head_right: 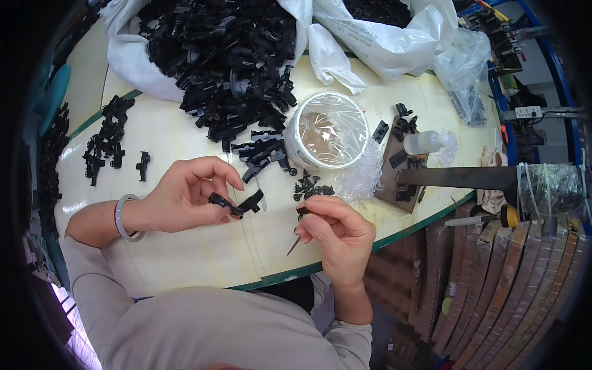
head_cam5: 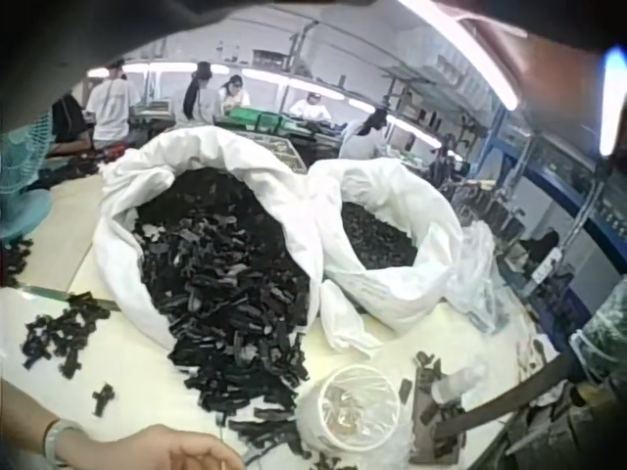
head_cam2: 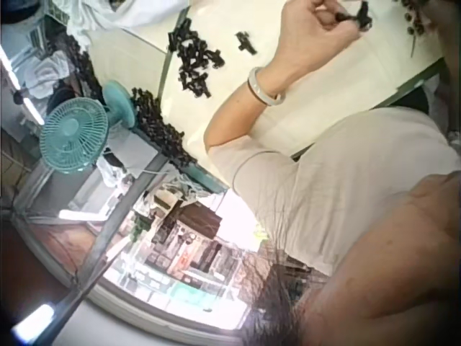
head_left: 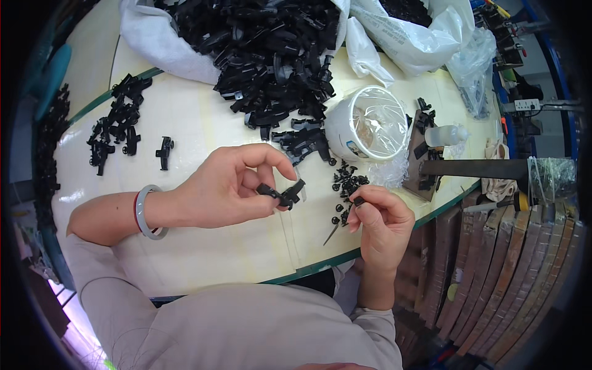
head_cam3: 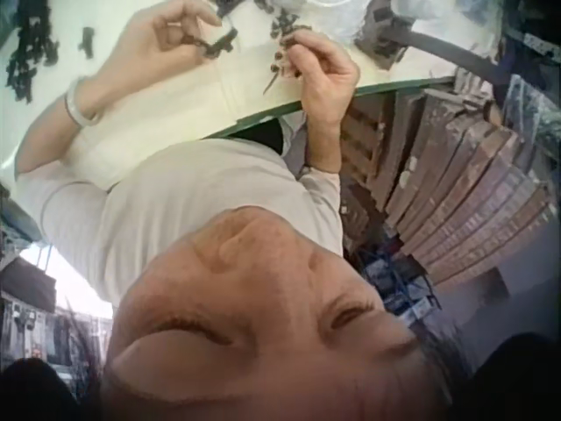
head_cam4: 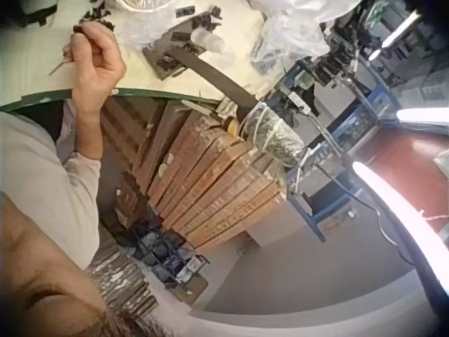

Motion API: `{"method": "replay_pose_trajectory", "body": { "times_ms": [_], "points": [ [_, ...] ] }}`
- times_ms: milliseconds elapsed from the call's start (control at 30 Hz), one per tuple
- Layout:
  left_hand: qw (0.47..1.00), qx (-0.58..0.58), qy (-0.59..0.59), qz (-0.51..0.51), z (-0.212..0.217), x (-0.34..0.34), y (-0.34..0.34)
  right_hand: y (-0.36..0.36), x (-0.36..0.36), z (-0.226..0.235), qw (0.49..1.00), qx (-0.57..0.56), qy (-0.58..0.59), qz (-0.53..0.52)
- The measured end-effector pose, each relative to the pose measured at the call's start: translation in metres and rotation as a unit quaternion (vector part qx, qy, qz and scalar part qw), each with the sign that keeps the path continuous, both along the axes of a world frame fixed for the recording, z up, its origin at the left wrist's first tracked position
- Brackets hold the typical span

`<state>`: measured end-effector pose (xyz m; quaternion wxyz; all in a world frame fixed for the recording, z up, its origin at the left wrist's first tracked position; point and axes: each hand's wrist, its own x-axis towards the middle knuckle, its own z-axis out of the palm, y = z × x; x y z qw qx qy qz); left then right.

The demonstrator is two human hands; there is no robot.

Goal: The person assembles plastic components by attaching small plastic clips to plastic parts by hand and placing the assembled pieces on the work table.

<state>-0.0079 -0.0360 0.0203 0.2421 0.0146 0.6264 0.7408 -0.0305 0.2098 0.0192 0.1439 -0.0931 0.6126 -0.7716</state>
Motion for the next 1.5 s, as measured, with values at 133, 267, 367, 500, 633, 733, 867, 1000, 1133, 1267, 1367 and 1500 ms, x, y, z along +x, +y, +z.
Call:
{"method": "replay_pose_trajectory", "body": {
  "times_ms": [133, 267, 367, 500, 633, 733, 867, 1000, 1133, 1267, 1367, 1500],
  "points": [
    [0.999, 0.007, -0.052, 0.007, 0.001, 0.005, 0.001, 0.003, -0.005, 0.003, 1.0, -0.014, 0.012, -0.006],
    [1.0, 0.009, -0.03, -0.001, -0.006, 0.005, -0.001, -0.002, -0.004, 0.005, 0.999, -0.016, 0.025, -0.025],
    [1.0, -0.018, -0.001, -0.018, -0.005, 0.002, -0.001, 0.0, -0.005, -0.001, 0.999, -0.019, 0.037, -0.021],
    [1.0, -0.009, 0.01, -0.02, -0.009, 0.001, -0.002, 0.0, -0.006, -0.001, 0.996, -0.09, -0.017, -0.018],
    [0.998, 0.0, 0.059, -0.01, -0.015, 0.001, -0.002, 0.001, -0.006, -0.002, 0.997, -0.071, -0.018, -0.029],
    [0.997, -0.004, 0.072, 0.008, -0.015, 0.002, 0.001, 0.001, -0.006, -0.003, 0.998, -0.057, -0.01, -0.04],
    [0.999, -0.013, 0.03, -0.001, -0.012, 0.001, 0.0, 0.002, -0.008, -0.001, 0.998, -0.033, 0.04, -0.038],
    [0.999, -0.019, 0.032, -0.009, -0.013, 0.001, 0.0, 0.002, -0.009, -0.001, 0.997, -0.057, 0.043, -0.033],
    [0.999, -0.019, 0.031, -0.012, -0.012, 0.0, -0.001, 0.002, -0.009, -0.003, 0.997, -0.037, 0.05, -0.035],
    [1.0, -0.008, 0.017, -0.005, -0.012, 0.0, -0.001, 0.0, -0.007, 0.001, 0.995, 0.025, 0.085, -0.052],
    [1.0, 0.0, 0.013, -0.005, -0.013, -0.001, -0.001, 0.001, -0.008, 0.0, 0.989, 0.051, 0.122, -0.061],
    [1.0, 0.002, -0.004, -0.002, -0.013, 0.0, 0.0, 0.0, -0.009, -0.001, 0.985, 0.058, 0.151, -0.067]
  ]
}}
